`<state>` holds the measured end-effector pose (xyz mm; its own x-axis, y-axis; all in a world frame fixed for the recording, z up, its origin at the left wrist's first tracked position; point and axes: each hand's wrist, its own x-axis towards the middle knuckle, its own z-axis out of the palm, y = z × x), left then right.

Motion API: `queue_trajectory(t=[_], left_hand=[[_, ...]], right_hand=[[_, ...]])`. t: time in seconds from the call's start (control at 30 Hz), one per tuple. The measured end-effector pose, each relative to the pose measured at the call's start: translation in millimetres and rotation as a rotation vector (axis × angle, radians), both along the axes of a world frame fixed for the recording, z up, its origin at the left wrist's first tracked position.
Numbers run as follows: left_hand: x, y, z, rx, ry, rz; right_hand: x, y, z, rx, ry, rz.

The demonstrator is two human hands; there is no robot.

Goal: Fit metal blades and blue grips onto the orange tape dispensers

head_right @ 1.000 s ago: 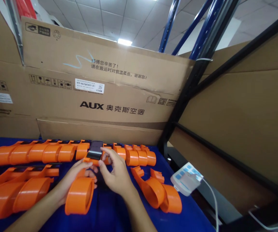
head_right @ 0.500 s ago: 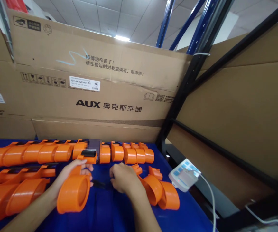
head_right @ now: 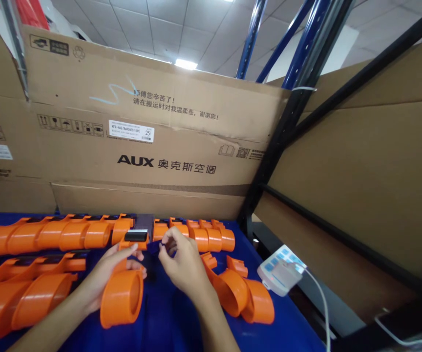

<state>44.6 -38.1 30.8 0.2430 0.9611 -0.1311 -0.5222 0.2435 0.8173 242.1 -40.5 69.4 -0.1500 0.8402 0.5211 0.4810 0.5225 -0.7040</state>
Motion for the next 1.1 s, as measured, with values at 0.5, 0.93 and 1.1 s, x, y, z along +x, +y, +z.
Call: queue_trajectory(t=[0.5, 0.93, 1.1], left_hand=[[5, 0, -7.3, 0.149, 0.167, 0.056], [3, 2, -5.3, 0.218, 0.150, 0.094], [4, 2, -8.2, 0.251, 0.145, 0.080]], right_hand=[[-22, 3, -21.5, 0.073, 0.202, 0.003], [-27, -2, -16.2, 0.159, 0.022, 0.017], [-27, -1, -11.4, 0.191, -0.019, 0.020]])
